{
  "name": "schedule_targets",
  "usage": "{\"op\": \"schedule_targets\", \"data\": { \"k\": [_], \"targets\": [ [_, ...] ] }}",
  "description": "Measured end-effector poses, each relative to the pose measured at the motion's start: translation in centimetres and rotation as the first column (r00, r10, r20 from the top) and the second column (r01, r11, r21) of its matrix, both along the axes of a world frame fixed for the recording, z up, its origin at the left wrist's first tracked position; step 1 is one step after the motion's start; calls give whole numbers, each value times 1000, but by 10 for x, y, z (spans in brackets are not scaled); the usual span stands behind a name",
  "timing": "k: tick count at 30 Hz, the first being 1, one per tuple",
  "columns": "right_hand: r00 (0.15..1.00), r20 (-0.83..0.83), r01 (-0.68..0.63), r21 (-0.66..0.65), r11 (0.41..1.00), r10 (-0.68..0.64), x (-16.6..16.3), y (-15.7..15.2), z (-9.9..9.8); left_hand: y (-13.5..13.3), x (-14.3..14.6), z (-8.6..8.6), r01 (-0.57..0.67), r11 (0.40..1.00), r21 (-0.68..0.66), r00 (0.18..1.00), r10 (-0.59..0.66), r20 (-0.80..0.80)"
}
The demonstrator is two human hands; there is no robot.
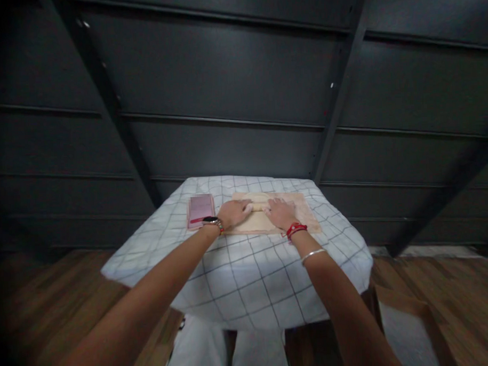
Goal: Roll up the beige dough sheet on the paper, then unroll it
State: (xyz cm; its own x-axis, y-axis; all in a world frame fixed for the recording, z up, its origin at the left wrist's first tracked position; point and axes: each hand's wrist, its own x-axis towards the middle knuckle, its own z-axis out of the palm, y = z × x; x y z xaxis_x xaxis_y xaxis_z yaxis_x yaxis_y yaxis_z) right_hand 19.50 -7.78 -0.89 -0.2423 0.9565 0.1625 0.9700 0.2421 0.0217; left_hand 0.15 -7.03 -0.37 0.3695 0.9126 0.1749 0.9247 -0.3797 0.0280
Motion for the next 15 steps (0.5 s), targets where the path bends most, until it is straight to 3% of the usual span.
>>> {"op": "schedule_targets", "data": {
  "k": [8, 15],
  "targets": [
    [997, 60, -43, 68, 997, 39, -1, -34, -3, -29, -13, 1, 82, 996, 20, 996, -81, -39],
    [996, 85, -13, 29, 999, 11, -13, -19, 0, -12, -14, -4, 56, 995, 84, 998, -53, -38]
  ]
}}
